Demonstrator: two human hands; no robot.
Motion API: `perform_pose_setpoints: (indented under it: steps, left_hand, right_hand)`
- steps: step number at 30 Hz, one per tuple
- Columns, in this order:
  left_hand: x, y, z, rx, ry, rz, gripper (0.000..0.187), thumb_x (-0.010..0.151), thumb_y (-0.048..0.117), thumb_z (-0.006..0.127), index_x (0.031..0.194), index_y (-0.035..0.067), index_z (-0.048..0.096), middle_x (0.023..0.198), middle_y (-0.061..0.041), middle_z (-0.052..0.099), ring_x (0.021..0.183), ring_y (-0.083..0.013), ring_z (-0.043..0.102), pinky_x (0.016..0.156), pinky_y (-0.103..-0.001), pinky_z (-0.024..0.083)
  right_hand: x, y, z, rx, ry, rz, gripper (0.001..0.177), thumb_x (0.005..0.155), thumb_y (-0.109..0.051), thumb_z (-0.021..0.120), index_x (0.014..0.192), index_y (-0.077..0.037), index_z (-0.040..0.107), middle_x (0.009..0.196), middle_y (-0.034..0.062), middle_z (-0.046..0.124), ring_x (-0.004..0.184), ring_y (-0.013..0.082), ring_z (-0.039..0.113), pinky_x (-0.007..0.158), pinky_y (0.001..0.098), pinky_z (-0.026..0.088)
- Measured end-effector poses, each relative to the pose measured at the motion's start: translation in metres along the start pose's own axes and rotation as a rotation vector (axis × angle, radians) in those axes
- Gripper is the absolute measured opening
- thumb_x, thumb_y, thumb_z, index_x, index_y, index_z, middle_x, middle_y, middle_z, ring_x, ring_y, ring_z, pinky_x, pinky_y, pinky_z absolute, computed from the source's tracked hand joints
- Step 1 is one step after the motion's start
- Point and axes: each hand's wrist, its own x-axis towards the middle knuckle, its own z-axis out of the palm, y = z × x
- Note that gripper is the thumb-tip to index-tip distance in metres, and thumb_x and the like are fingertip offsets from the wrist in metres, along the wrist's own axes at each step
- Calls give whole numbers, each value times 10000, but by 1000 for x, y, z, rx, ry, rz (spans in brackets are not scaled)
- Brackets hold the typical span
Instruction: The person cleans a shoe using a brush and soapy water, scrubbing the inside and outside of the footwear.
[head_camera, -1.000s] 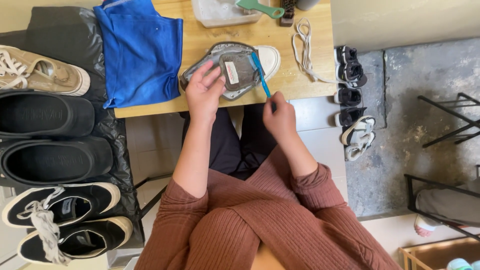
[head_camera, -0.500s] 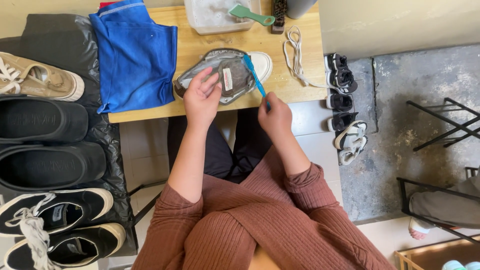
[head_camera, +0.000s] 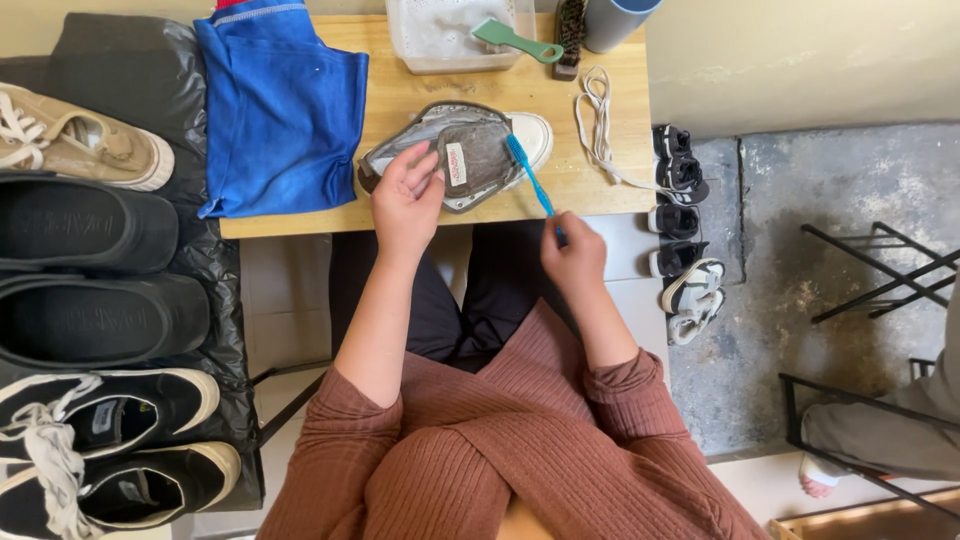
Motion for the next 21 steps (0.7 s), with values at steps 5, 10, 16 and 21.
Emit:
perform_pose_setpoints:
  steps: [5, 10, 16, 21]
  left_hand:
    - [3, 1, -1, 0, 5, 16, 467, 910, -73, 694, 1345, 87, 639, 1220, -310, 671, 1207, -345, 627, 1036, -385, 556]
    - [2, -3, 0, 9, 30, 12, 453, 910, -75, 689, 1331, 89, 650, 1219, -306, 673, 1209, -342, 628, 1035, -385, 558]
    - [0, 12, 4, 89, 33, 37, 436, 914, -78, 672, 1329, 54, 643, 1231, -324, 659, 1193, -384, 628, 1020, -419, 561]
    - [11, 21, 10, 172, 15, 42, 456, 903, -51, 683, 1341, 55, 619, 1221, -314, 667, 1150, -397, 645, 982, -413, 591]
  right_hand:
    - [-3, 9, 1, 26, 97, -113, 219, 896, -93, 712, 720, -149, 594, 564, 83, 561, 574, 331, 662, 551, 397, 536]
    - [-5, 12, -2, 56, 21, -166, 250, 876, -66, 720, 673, -146, 600, 521, 20, 576, 492, 274, 644, 509, 338, 532]
    - [-4, 30, -10, 37, 47, -60, 176, 894, -89, 714, 753, -121, 615, 545, 123, 569, 560, 379, 658, 544, 449, 515]
    - [-6, 41, -29, 144, 118, 139, 196, 953, -126, 718, 796, -101, 603, 542, 109, 583, 577, 358, 665, 543, 398, 500]
